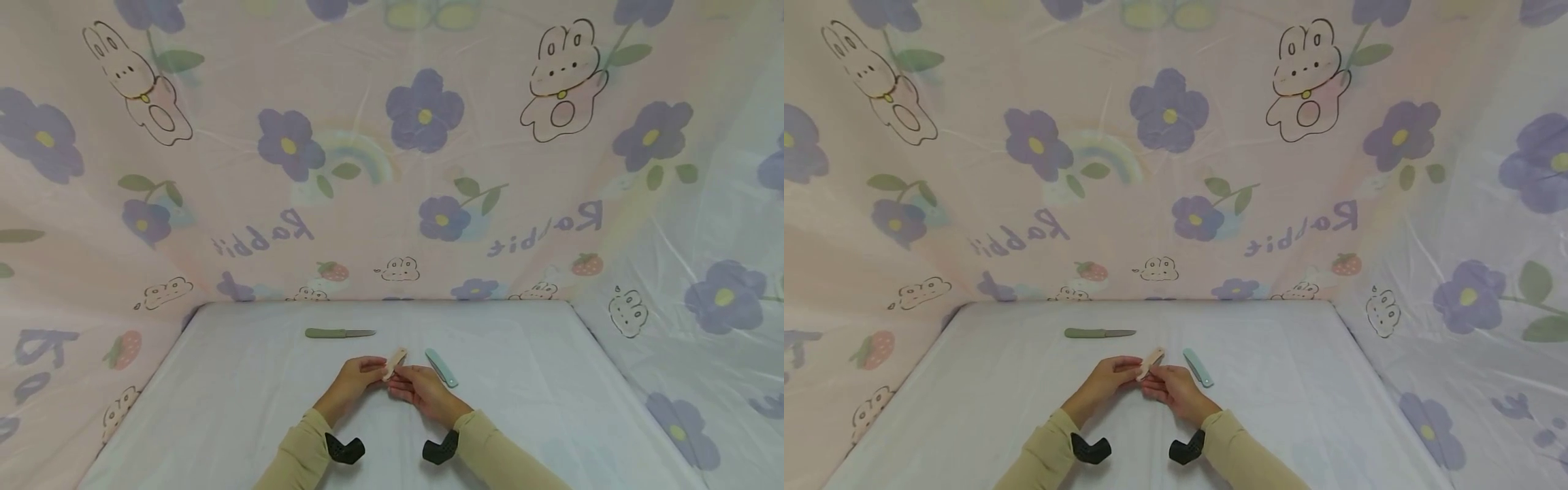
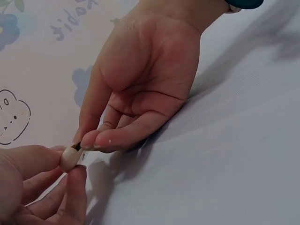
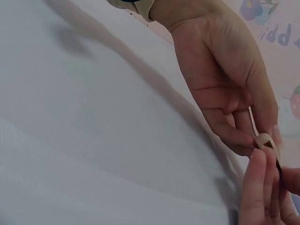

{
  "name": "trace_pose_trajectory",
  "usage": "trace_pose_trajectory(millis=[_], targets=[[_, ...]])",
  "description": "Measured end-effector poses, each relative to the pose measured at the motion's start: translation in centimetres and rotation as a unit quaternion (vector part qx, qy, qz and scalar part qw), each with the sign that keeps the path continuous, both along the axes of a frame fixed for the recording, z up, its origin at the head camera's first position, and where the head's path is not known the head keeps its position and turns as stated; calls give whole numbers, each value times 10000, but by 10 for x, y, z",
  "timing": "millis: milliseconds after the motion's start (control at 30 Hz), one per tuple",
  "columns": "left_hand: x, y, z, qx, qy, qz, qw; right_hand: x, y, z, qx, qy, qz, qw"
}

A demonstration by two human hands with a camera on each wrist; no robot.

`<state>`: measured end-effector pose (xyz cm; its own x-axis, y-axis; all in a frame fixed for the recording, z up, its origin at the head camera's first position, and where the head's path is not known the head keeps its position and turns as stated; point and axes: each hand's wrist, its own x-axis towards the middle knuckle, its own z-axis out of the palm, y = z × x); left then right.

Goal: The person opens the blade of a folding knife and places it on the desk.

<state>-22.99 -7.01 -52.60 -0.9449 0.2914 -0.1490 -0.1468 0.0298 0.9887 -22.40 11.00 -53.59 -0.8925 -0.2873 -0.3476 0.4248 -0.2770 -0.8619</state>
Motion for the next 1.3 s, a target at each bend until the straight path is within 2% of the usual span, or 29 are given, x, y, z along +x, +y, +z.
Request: trace_pose_trajectory(millis=[133,467,767,967,1300], targets=[[1,-1,-2,145,-291,-79,9994,1,-1,-1,109,183,92,9997],[6,-2,-4,484,-464,-69,9977,2,-1,-1,267,369,328,9984],[9,-3,-5,586,-521,-14,9969,2,-1,-4,282,616,456,9967],[10,-7,-4,726,-411,-25,9965,1,1,-5,221,776,511,9954],[16,-14,4,609,-286,-111,9977,1,7,0,663,1218,903,9862]])
